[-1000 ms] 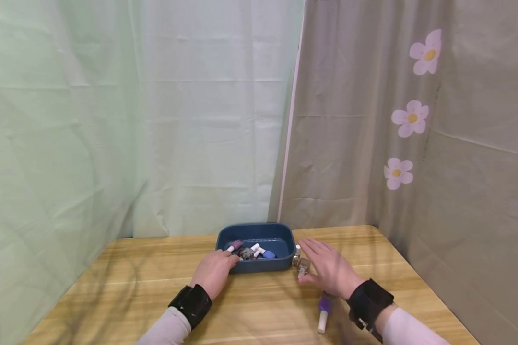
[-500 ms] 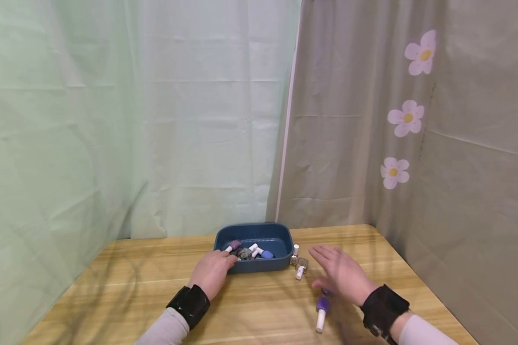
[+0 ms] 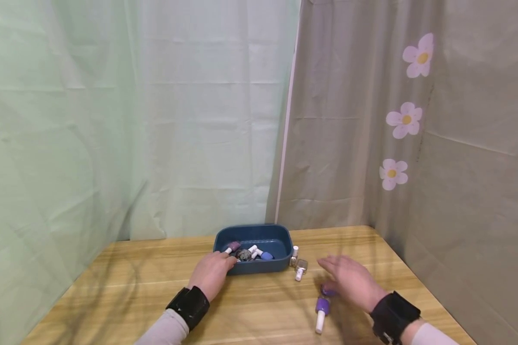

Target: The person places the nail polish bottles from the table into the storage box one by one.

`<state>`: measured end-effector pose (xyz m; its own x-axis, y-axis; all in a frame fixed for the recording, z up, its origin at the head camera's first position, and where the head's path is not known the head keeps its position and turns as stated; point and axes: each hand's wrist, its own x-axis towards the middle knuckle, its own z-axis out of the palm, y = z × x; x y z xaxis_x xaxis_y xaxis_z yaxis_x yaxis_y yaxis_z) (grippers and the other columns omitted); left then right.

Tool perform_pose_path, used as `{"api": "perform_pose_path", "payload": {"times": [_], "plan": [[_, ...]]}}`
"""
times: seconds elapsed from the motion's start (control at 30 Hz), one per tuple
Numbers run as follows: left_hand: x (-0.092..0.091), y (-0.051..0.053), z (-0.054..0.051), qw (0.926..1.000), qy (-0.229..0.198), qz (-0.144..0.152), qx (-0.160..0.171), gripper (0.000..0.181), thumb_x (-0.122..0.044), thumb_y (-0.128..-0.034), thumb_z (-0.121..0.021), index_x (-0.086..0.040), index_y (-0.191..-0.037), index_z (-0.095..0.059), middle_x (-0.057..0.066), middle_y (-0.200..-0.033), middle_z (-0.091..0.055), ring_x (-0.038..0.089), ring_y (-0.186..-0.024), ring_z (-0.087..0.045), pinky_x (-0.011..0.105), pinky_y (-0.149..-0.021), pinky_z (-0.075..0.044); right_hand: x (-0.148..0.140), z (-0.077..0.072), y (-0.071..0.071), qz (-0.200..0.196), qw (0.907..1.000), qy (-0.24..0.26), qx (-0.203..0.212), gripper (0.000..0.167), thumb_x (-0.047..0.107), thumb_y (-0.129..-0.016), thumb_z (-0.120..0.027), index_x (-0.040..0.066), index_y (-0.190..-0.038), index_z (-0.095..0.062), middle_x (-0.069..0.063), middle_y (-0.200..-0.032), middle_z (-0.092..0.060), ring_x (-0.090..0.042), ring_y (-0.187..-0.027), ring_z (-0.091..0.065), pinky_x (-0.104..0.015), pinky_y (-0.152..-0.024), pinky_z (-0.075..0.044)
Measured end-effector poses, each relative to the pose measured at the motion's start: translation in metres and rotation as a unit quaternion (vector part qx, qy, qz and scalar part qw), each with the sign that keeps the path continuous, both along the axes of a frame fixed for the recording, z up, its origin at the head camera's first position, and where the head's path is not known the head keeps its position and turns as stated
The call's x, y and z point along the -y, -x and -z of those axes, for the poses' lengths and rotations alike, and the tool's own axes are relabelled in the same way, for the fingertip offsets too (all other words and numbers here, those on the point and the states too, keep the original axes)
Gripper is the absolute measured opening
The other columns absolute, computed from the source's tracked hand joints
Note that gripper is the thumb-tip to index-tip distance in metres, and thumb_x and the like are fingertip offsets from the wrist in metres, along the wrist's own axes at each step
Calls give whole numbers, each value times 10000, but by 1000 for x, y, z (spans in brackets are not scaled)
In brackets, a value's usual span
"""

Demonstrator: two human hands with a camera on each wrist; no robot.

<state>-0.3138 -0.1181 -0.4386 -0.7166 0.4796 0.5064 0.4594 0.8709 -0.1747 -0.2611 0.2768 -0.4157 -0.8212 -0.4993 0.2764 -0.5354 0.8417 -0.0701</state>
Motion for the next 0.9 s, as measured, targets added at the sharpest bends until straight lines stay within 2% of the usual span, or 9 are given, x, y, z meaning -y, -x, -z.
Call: {"api": "perform_pose_path", "payload": {"times": [0.47, 0.63, 0.77, 0.9], "plan": [[0, 0, 0, 10000, -44, -4, 35, 258, 79, -906, -810, -146, -1026, -850, 0, -858, -731, 202, -823, -673, 380, -853, -604, -10, 17, 4, -20, 9994, -351, -48, 533, 222, -849, -943, 77, -1332, -770, -87, -1246, -791, -303, -1124, -764, -519, -927, -623], [0, -1, 0, 10000, -54, 12, -25, 235, 65, -906, -814, -144, -1007, -848, 0, -846, -727, 200, -815, -675, 381, -838, -603, -10, 21, 6, -90, 9992, -385, 72, 492, 159, -867, -927, 69, -1323, -768, -86, -1237, -793, -291, -1114, -765, -508, -925, -624], [0, -1, -1, 10000, -49, 8, -51, 232, 65, -904, -818, -141, -1007, -848, 3, -848, -727, 203, -819, -680, 381, -838, -606, -11, 23, 8, -189, 9988, -442, -7, 469, 125, -857, -930, 68, -1296, -775, -77, -1214, -794, -291, -1097, -764, -507, -915, -625], [-1, -1, -1, 10000, -37, -10, -44, 230, 57, -906, -825, -142, -1019, -850, 5, -858, -733, 205, -826, -684, 383, -847, -609, -10, 24, 9, -210, 9984, -520, -46, 437, 113, -850, -937, 79, -1259, -787, -37, -1158, -792, -233, -1044, -763, -467, -879, -632]]}}
